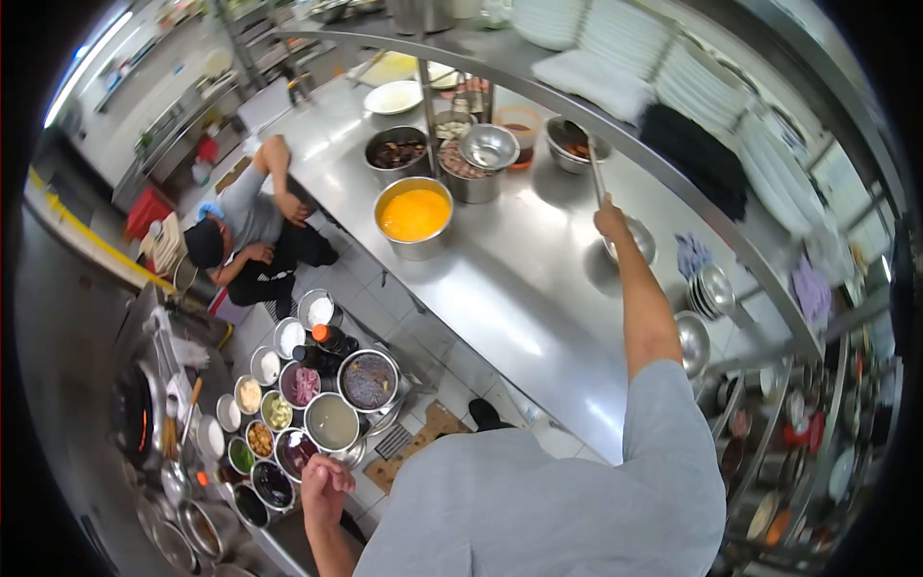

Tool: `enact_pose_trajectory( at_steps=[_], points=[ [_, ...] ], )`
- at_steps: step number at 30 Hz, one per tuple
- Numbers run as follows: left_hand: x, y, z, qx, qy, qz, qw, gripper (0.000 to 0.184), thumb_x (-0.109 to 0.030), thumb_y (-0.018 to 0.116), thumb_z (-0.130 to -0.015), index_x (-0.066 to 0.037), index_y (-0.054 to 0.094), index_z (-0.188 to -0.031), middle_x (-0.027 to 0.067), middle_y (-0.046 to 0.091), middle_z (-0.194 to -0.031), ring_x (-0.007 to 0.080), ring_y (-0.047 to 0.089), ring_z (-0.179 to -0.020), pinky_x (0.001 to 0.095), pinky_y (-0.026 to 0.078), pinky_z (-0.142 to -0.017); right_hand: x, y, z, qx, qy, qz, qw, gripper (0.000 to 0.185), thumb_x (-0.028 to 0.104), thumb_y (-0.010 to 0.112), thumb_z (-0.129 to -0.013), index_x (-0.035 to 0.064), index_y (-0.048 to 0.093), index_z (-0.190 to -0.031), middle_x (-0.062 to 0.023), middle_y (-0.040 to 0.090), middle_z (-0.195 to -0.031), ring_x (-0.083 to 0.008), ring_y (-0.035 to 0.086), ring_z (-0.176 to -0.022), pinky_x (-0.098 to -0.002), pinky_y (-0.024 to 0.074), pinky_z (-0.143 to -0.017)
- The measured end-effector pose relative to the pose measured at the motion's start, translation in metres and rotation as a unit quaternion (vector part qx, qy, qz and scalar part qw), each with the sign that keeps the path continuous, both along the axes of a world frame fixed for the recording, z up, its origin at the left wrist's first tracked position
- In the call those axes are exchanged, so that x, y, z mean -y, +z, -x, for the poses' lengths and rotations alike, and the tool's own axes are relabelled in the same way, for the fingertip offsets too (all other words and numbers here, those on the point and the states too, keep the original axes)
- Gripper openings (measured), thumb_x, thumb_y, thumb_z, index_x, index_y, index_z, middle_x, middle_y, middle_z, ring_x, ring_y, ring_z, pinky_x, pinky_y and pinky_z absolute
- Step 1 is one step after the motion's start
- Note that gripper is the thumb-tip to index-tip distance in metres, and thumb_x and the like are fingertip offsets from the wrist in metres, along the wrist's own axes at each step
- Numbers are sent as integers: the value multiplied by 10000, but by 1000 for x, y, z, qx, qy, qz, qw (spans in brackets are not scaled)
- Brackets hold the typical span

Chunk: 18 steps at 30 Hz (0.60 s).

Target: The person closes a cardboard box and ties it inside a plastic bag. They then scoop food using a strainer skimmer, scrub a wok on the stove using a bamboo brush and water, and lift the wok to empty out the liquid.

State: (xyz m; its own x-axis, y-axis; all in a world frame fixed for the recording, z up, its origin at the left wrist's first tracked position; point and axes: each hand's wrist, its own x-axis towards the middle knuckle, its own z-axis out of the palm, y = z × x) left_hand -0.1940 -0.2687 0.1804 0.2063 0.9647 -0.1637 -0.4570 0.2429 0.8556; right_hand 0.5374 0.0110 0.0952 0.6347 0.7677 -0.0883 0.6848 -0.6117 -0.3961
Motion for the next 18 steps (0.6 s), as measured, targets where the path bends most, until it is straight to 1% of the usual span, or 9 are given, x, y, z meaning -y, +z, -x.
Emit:
enact_pose_trajectory(
  at_steps=[1,3,5,6,7,9,13,17,18],
  points=[
    [1,0,-4,1,17,-5,1000,311,-313,601,-955,-11,549,-903,49,491,-639,176,508,-597,325,459,-564,-20,3,-13,-22,-5,14,1000,660,151,403,-906,61,207,-1530,-337,612,-1172,-462,627,-1071,-493,501,-926],
    [5,5,-17,-3,47,7,999,312,-311,608,-951,-8,551,-905,51,495,-643,176,513,-601,324,462,-565,-68,-18,-49,-8,-6,-25,1000,573,121,435,-862,97,312,-1421,-272,666,-907,-374,688,-732,-478,545,-595],
    [7,7,-31,-6,78,27,997,313,-309,614,-947,-5,554,-908,53,499,-648,175,518,-604,323,465,-567,-100,7,-51,-38,-37,-10,999,607,107,440,-860,128,291,-1448,-211,654,-830,-305,659,-631,-443,506,-488],
    [8,7,-37,-19,78,36,996,313,-306,623,-941,-2,557,-912,56,504,-653,173,522,-605,323,470,-570,-126,-4,-70,-9,-22,-1,1000,616,103,442,-865,131,284,-1460,-185,653,-818,-268,649,-612,-421,490,-466],
    [11,7,-43,-32,79,47,995,314,-304,632,-936,1,560,-915,59,510,-658,171,526,-606,324,476,-574,-135,10,-62,-4,-20,3,1000,626,100,430,-871,143,271,-1475,-189,655,-817,-275,646,-600,-423,483,-462],
    [15,12,-57,-31,100,76,992,317,-301,647,-922,6,567,-926,60,527,-664,171,540,-607,323,486,-582,-194,-40,-112,116,9,-35,993,631,102,417,-879,155,266,-1489,-183,653,-810,-260,636,-584,-411,477,-452],
    [22,13,-74,-53,107,131,984,317,-300,654,-910,4,570,-934,65,544,-668,178,558,-611,320,493,-591,-206,-12,-88,87,47,29,995,636,108,414,-882,172,275,-1499,-184,653,-817,-251,635,-586,-401,477,-450],
    [23,16,-74,-62,109,146,981,308,-290,657,-898,3,572,-941,72,561,-682,182,571,-623,320,495,-606,-191,33,-35,0,40,-4,999,620,124,437,-876,177,326,-1484,-187,656,-838,-249,637,-598,-399,480,-452],
    [23,18,-75,-63,104,146,982,306,-287,656,-895,3,573,-945,75,566,-687,183,574,-630,320,494,-612,-191,37,-34,21,54,-26,998,625,121,446,-868,140,321,-1480,-209,671,-920,-292,667,-679,-418,516,-523]
  ],
)
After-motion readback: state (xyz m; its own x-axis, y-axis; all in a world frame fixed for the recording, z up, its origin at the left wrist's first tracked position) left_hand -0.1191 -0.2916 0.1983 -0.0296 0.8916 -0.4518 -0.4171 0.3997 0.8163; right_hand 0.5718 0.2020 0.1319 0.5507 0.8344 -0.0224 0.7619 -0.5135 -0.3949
